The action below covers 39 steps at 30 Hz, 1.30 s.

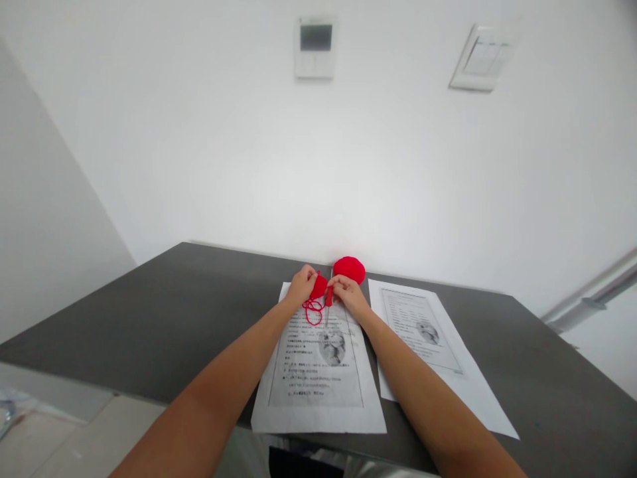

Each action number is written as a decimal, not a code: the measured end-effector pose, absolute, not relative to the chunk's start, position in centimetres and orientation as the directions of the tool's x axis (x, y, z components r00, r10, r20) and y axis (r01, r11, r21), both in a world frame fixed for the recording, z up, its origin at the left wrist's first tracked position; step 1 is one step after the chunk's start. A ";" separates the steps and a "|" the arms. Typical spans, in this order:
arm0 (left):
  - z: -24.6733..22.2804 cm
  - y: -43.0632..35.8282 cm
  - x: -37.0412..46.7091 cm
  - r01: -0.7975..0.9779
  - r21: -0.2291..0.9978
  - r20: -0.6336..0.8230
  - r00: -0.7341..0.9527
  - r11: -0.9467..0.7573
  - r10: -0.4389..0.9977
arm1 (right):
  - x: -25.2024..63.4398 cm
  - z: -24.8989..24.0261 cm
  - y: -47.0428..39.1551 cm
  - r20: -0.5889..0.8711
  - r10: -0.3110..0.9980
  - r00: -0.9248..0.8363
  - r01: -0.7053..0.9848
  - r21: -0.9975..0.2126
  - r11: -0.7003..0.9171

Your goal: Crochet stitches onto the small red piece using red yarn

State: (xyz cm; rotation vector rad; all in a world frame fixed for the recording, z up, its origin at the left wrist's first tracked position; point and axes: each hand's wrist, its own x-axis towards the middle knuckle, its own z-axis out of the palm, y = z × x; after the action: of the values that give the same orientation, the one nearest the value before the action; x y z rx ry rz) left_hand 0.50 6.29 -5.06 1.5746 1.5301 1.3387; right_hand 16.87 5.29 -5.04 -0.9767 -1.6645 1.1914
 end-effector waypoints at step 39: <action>-4.4 4.5 0.1 0.338 0.918 0.254 -0.095 -0.208 0.963 | 16.8 -5.4 5.0 0.374 0.880 -0.293 0.320 -0.829 0.459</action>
State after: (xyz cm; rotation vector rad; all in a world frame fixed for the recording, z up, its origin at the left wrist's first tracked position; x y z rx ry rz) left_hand 0.11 4.49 -4.38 1.5711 1.4406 1.3178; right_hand 16.84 5.02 -5.41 -1.0152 -1.8342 0.8062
